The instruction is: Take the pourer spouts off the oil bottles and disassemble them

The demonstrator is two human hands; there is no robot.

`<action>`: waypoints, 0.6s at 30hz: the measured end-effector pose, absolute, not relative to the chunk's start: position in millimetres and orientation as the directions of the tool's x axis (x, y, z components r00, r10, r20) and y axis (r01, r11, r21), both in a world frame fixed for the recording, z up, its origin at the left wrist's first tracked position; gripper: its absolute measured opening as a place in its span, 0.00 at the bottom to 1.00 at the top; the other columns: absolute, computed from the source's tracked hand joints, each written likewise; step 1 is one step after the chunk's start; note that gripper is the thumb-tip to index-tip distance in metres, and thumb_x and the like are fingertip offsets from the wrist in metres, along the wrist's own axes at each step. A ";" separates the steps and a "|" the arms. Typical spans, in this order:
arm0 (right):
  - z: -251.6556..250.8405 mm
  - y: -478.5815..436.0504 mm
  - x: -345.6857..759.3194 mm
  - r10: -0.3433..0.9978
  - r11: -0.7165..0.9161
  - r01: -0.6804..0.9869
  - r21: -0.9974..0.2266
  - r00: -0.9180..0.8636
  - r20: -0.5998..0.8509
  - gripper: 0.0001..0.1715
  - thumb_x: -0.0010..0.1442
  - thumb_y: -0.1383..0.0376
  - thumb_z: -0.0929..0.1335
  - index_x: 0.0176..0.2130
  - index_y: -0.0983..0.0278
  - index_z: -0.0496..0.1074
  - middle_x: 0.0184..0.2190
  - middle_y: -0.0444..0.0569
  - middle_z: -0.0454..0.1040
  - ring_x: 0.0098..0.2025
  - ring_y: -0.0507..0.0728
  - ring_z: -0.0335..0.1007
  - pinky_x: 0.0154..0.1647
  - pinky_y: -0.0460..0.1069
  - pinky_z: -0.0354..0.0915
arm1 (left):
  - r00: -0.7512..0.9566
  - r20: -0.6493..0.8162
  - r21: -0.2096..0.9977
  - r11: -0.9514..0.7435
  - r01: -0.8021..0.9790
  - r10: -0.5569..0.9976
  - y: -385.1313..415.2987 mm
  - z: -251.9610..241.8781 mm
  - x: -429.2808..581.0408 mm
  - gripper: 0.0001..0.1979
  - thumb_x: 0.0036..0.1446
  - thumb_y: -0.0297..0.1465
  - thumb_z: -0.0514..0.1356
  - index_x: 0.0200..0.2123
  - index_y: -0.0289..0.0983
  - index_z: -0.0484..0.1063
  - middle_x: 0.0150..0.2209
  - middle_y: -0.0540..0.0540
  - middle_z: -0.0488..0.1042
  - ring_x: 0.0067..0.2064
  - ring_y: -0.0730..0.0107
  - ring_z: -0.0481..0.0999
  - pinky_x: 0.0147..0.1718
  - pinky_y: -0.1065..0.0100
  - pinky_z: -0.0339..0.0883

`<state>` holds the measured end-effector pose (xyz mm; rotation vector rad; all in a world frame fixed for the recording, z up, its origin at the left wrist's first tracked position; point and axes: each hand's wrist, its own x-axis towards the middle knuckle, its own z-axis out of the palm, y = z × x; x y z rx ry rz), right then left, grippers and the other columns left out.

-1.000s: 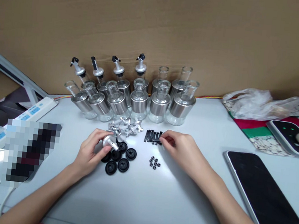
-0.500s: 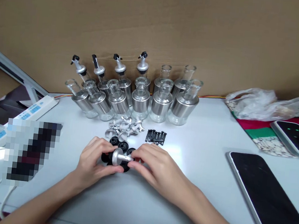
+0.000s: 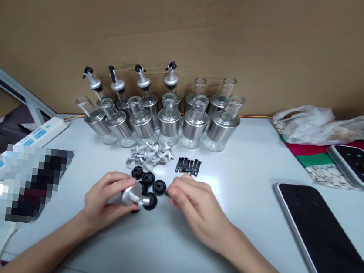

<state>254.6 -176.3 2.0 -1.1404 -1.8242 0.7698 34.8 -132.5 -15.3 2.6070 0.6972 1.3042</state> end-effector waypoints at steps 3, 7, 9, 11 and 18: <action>4.3 -169.9 269.2 0.978 0.207 0.387 -0.898 -0.077 0.193 0.18 0.63 0.55 0.62 0.26 0.62 0.69 0.23 0.45 0.70 0.26 0.53 0.66 0.28 0.47 0.61 | 0.486 0.728 0.319 -0.866 0.385 0.484 -127.8 -15.0 30.7 0.16 0.62 0.35 0.57 0.53 0.41 0.63 0.37 0.44 0.71 0.36 0.68 0.74 0.32 0.69 0.71; 2.0 -160.0 286.4 0.991 0.124 0.425 -0.896 -0.001 0.137 0.10 0.56 0.57 0.67 0.30 0.61 0.74 0.29 0.49 0.74 0.32 0.56 0.68 0.31 0.49 0.63 | 0.516 0.722 0.286 -0.878 0.384 0.461 -123.5 -16.0 28.3 0.16 0.63 0.35 0.56 0.53 0.41 0.62 0.36 0.44 0.71 0.35 0.67 0.73 0.31 0.68 0.71; -1.2 -157.1 292.1 0.994 0.108 0.485 -0.868 -0.032 0.106 0.12 0.56 0.57 0.66 0.29 0.61 0.75 0.29 0.50 0.73 0.31 0.56 0.67 0.29 0.49 0.62 | 0.529 0.715 0.280 -0.881 0.383 0.457 -122.4 -16.8 28.2 0.16 0.63 0.36 0.55 0.53 0.41 0.62 0.36 0.44 0.71 0.34 0.67 0.73 0.31 0.68 0.71; -4.5 -156.0 296.0 0.993 0.101 0.563 -0.821 -0.106 0.050 0.13 0.57 0.58 0.66 0.29 0.61 0.77 0.28 0.49 0.72 0.29 0.55 0.66 0.28 0.48 0.61 | 0.532 0.711 0.280 -0.879 0.387 0.460 -121.3 -17.6 28.2 0.16 0.63 0.36 0.55 0.53 0.41 0.62 0.36 0.44 0.71 0.34 0.67 0.74 0.31 0.68 0.71; -12.3 -157.3 300.4 0.955 0.023 0.707 -0.707 -0.224 -0.193 0.12 0.57 0.67 0.62 0.34 0.62 0.76 0.29 0.46 0.76 0.28 0.53 0.70 0.30 0.47 0.64 | 0.547 0.696 0.310 -0.882 0.355 0.464 -119.4 -20.3 27.1 0.16 0.63 0.37 0.56 0.52 0.39 0.63 0.36 0.43 0.72 0.35 0.67 0.74 0.31 0.68 0.71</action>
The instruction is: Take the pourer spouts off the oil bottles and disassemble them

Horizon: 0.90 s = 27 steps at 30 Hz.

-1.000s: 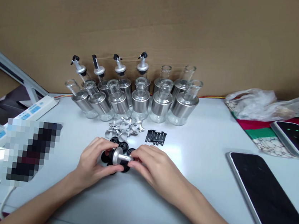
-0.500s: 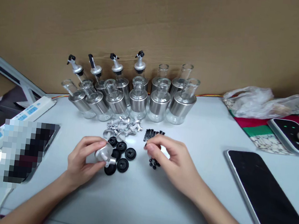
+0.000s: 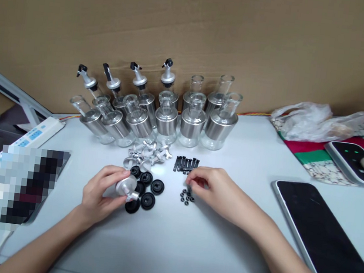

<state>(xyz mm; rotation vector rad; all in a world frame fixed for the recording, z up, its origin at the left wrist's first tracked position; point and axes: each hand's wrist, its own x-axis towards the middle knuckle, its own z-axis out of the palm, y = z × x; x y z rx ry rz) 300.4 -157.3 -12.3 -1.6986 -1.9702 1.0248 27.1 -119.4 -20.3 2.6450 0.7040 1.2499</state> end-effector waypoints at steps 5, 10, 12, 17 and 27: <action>-16.0 -156.4 303.1 0.954 0.075 0.727 -0.682 -0.251 -0.163 0.14 0.58 0.66 0.61 0.34 0.62 0.76 0.32 0.47 0.78 0.32 0.55 0.73 0.33 0.48 0.66 | 0.557 0.689 0.322 -0.884 0.340 0.465 -120.8 -20.8 26.7 0.17 0.62 0.36 0.56 0.54 0.39 0.63 0.36 0.43 0.74 0.35 0.67 0.75 0.32 0.68 0.71; -13.1 -156.8 310.5 0.955 0.110 0.727 -0.677 -0.267 -0.131 0.13 0.59 0.65 0.62 0.35 0.61 0.76 0.32 0.47 0.78 0.30 0.54 0.72 0.32 0.47 0.65 | 0.557 0.687 0.316 -0.882 0.350 0.467 -120.7 -19.7 27.3 0.17 0.63 0.36 0.56 0.54 0.39 0.63 0.36 0.43 0.74 0.35 0.66 0.75 0.32 0.68 0.71; -11.8 -157.3 313.2 0.954 0.101 0.729 -0.677 -0.265 -0.143 0.12 0.58 0.64 0.63 0.35 0.61 0.76 0.30 0.47 0.77 0.28 0.54 0.71 0.30 0.47 0.65 | 0.559 0.688 0.313 -0.884 0.347 0.463 -120.5 -19.8 27.3 0.17 0.63 0.36 0.56 0.54 0.39 0.63 0.36 0.42 0.74 0.35 0.66 0.75 0.32 0.68 0.71; -13.7 -158.6 311.7 0.937 0.064 0.712 -0.699 -0.284 -0.204 0.12 0.59 0.63 0.63 0.33 0.61 0.76 0.28 0.45 0.77 0.27 0.53 0.71 0.30 0.46 0.64 | 0.563 0.689 0.311 -0.888 0.339 0.456 -120.8 -20.8 27.0 0.17 0.62 0.35 0.56 0.53 0.38 0.63 0.37 0.42 0.73 0.35 0.66 0.74 0.33 0.68 0.71; -12.5 -160.1 303.1 0.913 0.053 0.703 -0.709 -0.323 -0.251 0.12 0.62 0.63 0.61 0.35 0.62 0.73 0.30 0.45 0.76 0.29 0.52 0.69 0.32 0.47 0.62 | 0.569 0.687 0.292 -0.889 0.353 0.452 -120.1 -19.7 26.9 0.16 0.63 0.36 0.56 0.51 0.37 0.64 0.36 0.42 0.73 0.35 0.67 0.74 0.32 0.69 0.71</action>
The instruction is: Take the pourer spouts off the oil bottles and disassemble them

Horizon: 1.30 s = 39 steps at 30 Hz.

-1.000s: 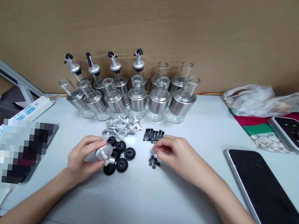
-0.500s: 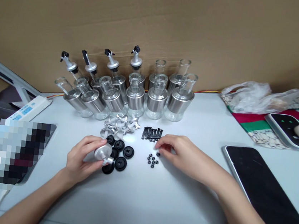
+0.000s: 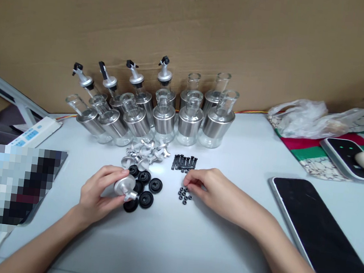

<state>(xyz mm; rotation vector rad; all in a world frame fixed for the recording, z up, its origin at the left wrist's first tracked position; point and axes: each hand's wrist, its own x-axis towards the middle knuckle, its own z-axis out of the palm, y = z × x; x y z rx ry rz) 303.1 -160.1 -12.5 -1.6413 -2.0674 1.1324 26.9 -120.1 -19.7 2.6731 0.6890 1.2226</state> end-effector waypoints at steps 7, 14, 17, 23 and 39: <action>-12.5 -159.4 298.4 0.900 0.071 0.685 -0.725 -0.358 -0.250 0.17 0.64 0.59 0.60 0.39 0.62 0.75 0.33 0.47 0.77 0.33 0.54 0.70 0.35 0.48 0.63 | 0.569 0.689 0.293 -0.890 0.348 0.450 -120.3 -20.2 26.3 0.16 0.63 0.36 0.56 0.51 0.37 0.64 0.36 0.42 0.73 0.35 0.67 0.74 0.32 0.69 0.71; -16.6 -158.5 295.7 0.904 0.119 0.666 -0.737 -0.380 -0.197 0.16 0.63 0.57 0.62 0.33 0.63 0.74 0.31 0.47 0.76 0.32 0.54 0.69 0.34 0.47 0.62 | 0.572 0.691 0.286 -0.894 0.344 0.441 -119.8 -19.9 27.0 0.15 0.63 0.36 0.55 0.51 0.37 0.64 0.36 0.42 0.73 0.35 0.67 0.74 0.32 0.69 0.71; -18.7 -159.2 297.7 0.901 0.118 0.671 -0.732 -0.383 -0.205 0.15 0.63 0.58 0.62 0.32 0.62 0.74 0.30 0.46 0.76 0.31 0.53 0.69 0.34 0.47 0.62 | 0.573 0.692 0.283 -0.896 0.343 0.438 -119.5 -19.6 27.1 0.15 0.63 0.36 0.55 0.50 0.36 0.64 0.36 0.42 0.72 0.35 0.67 0.74 0.32 0.69 0.71; -17.7 -158.4 301.1 0.901 0.119 0.667 -0.735 -0.383 -0.201 0.14 0.62 0.59 0.63 0.32 0.62 0.75 0.31 0.46 0.77 0.32 0.53 0.71 0.35 0.48 0.63 | 0.580 0.687 0.287 -0.896 0.338 0.438 -119.1 -20.2 27.0 0.14 0.63 0.36 0.56 0.49 0.36 0.64 0.36 0.42 0.73 0.35 0.67 0.74 0.32 0.69 0.71; -13.5 -162.9 308.6 0.845 -0.101 0.628 -0.772 -0.355 -0.399 0.23 0.65 0.55 0.58 0.40 0.65 0.74 0.25 0.47 0.72 0.25 0.52 0.68 0.29 0.46 0.64 | 0.603 0.674 0.265 -0.901 0.343 0.428 -118.7 -19.4 28.3 0.14 0.64 0.36 0.55 0.48 0.35 0.65 0.35 0.42 0.73 0.34 0.68 0.74 0.31 0.69 0.70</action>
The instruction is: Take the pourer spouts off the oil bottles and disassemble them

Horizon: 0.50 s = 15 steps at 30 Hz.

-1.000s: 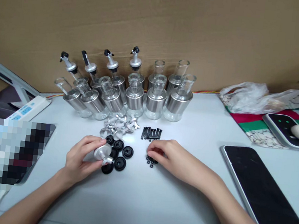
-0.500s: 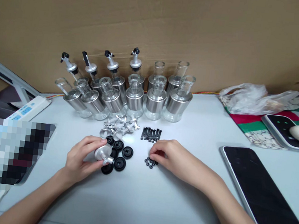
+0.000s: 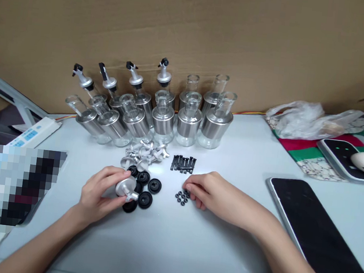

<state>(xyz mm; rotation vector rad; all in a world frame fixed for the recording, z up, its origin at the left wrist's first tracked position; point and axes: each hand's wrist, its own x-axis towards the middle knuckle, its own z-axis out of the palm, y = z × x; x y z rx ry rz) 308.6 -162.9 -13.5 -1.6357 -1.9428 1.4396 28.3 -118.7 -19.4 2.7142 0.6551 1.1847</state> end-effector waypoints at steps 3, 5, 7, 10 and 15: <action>-11.5 -162.2 307.7 0.853 -0.076 0.646 -0.760 -0.352 -0.384 0.24 0.65 0.54 0.57 0.40 0.65 0.74 0.26 0.47 0.72 0.26 0.52 0.68 0.31 0.47 0.64 | 0.606 0.670 0.263 -0.901 0.346 0.428 -118.3 -19.5 27.8 0.14 0.64 0.36 0.55 0.49 0.35 0.65 0.35 0.42 0.73 0.34 0.68 0.74 0.31 0.69 0.70; -9.9 -162.0 307.0 0.856 -0.061 0.658 -0.750 -0.352 -0.378 0.24 0.65 0.54 0.57 0.39 0.65 0.74 0.26 0.47 0.72 0.27 0.52 0.68 0.31 0.47 0.64 | 0.608 0.670 0.260 -0.902 0.345 0.426 -118.0 -19.4 27.5 0.14 0.64 0.36 0.55 0.48 0.35 0.65 0.35 0.42 0.73 0.34 0.68 0.74 0.31 0.69 0.70; -8.8 -162.0 306.5 0.856 -0.042 0.671 -0.740 -0.358 -0.373 0.25 0.65 0.54 0.57 0.39 0.65 0.75 0.26 0.47 0.73 0.27 0.53 0.67 0.31 0.47 0.63 | 0.609 0.670 0.262 -0.902 0.343 0.426 -118.0 -19.2 27.6 0.14 0.64 0.36 0.54 0.49 0.35 0.65 0.35 0.42 0.73 0.34 0.68 0.74 0.31 0.69 0.70; -8.2 -162.1 306.7 0.848 -0.013 0.671 -0.741 -0.385 -0.364 0.24 0.65 0.56 0.57 0.39 0.65 0.75 0.26 0.47 0.73 0.27 0.53 0.67 0.31 0.47 0.63 | 0.607 0.670 0.265 -0.901 0.342 0.428 -118.3 -18.8 28.0 0.14 0.64 0.36 0.55 0.49 0.35 0.65 0.35 0.43 0.73 0.34 0.68 0.74 0.31 0.69 0.70; -7.0 -161.8 305.5 0.868 0.019 0.666 -0.746 -0.381 -0.318 0.19 0.64 0.58 0.60 0.38 0.64 0.76 0.30 0.48 0.76 0.31 0.54 0.69 0.34 0.48 0.64 | 0.606 0.664 0.275 -0.897 0.347 0.438 -119.0 -18.4 28.1 0.15 0.64 0.37 0.54 0.51 0.37 0.65 0.35 0.43 0.73 0.34 0.68 0.74 0.31 0.69 0.70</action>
